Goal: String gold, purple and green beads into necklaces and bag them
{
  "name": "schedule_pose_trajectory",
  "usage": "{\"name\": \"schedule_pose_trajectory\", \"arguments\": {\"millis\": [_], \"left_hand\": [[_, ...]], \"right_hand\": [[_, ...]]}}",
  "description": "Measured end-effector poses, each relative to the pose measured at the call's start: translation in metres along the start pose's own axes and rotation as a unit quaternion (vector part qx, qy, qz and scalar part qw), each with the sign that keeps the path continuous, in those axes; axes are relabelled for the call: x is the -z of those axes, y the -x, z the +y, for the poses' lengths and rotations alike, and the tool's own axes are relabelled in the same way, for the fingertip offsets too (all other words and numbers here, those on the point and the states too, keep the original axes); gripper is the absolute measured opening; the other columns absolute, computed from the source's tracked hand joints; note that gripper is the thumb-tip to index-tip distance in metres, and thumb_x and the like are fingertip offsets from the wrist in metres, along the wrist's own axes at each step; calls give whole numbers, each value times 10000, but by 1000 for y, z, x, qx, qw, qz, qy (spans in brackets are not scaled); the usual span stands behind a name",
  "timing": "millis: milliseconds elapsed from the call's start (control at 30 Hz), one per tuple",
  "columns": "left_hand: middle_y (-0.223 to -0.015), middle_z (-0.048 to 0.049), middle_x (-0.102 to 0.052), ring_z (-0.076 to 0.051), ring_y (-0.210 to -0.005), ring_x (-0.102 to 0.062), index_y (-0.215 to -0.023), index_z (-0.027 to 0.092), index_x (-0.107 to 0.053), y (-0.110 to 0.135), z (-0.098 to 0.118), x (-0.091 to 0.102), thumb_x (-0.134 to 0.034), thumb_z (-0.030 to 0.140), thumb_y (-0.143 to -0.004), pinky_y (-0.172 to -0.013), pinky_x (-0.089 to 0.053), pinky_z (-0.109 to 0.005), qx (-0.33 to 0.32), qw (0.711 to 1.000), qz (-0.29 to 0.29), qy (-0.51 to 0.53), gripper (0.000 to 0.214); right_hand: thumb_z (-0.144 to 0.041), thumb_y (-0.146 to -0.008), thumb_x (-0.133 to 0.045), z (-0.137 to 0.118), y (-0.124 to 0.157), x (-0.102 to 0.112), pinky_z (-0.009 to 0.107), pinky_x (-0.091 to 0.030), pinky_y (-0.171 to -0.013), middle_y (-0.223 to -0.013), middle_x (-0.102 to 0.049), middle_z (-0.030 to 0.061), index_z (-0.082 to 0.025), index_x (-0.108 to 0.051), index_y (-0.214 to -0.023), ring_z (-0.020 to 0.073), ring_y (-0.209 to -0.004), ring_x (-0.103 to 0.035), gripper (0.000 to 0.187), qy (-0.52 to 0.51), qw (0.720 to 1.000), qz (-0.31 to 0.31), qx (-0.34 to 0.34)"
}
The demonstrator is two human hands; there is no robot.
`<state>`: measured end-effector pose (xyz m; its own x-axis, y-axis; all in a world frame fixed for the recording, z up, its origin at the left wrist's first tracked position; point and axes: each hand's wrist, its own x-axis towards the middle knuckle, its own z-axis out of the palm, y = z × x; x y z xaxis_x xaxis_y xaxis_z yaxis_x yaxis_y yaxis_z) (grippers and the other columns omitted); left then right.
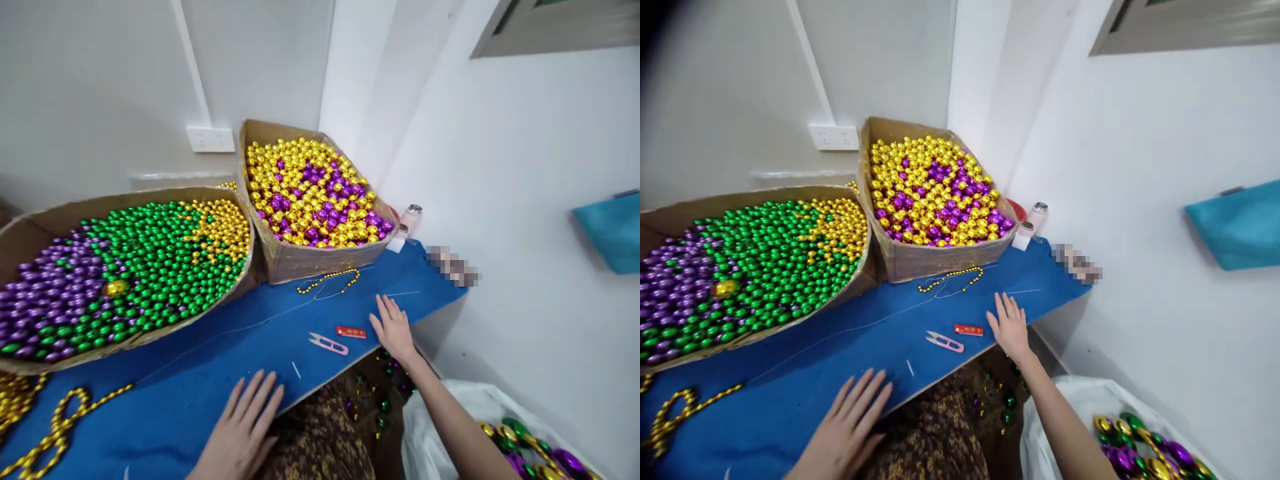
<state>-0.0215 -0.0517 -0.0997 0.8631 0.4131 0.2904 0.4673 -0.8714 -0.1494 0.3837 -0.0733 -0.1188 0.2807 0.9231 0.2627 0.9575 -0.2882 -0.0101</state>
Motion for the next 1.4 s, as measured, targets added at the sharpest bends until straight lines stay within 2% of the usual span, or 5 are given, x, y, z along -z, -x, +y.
{"name": "schedule_pose_trajectory", "arguments": {"millis": [167, 767, 900, 1133, 1400], "left_hand": [[-1464, -39, -323, -251, -1342, -280, -1428, 204, -236, -49, 28, -19, -437, 234, -882, -1079, -273, -452, -43, 995, -40, 79, 583], [-1471, -83, -302, -313, -1340, -263, -1444, 180, -150, -44, 31, -11, -578, 265, -808, -1072, -241, -554, -43, 975, -115, 187, 771], [-1398, -91, -428, -286, -1305, -339, -1403, 187, -278, -41, 22, 1, -510, 276, -857, -1060, -293, -531, -53, 971, -81, 220, 600], [-1050, -91, -633, -202, -976, -581, -1168, 196, -525, -28, -34, 5, -454, 188, -890, -876, -478, -378, 177, 963, 78, 190, 287], [-1009, -111, -601, -243, -928, -533, -1149, 178, -556, 33, -93, 5, -444, 159, -870, -787, -473, -401, 364, 931, -6, -36, 302]], "right_hand": [[-460, -923, -299, 17, 4, -21, 537, -282, -1014, -1446, -355, 50, -298, -333, -1402, 286, -1335, -269, 507, 16, 999, -50, -2], [-447, -916, -286, 4, -9, -7, 581, -354, -919, -1331, -488, 129, -235, -464, -1323, 327, -1226, -425, 491, 15, 998, -51, 46], [-365, -945, -287, -19, -15, 14, 418, -414, -922, -1223, -579, 110, -210, -545, -1237, 232, -1085, -552, 420, -10, 992, -35, 119], [-294, -926, -390, -75, 6, 37, 291, -469, -763, -945, -692, 40, -270, -645, -1066, 182, -862, -620, 292, -52, 957, -34, 283], [-98, -809, -342, -62, 15, -15, 366, -495, -676, -894, -699, 82, -281, -659, -1050, 256, -841, -644, 438, -45, 915, 94, 389]]}}
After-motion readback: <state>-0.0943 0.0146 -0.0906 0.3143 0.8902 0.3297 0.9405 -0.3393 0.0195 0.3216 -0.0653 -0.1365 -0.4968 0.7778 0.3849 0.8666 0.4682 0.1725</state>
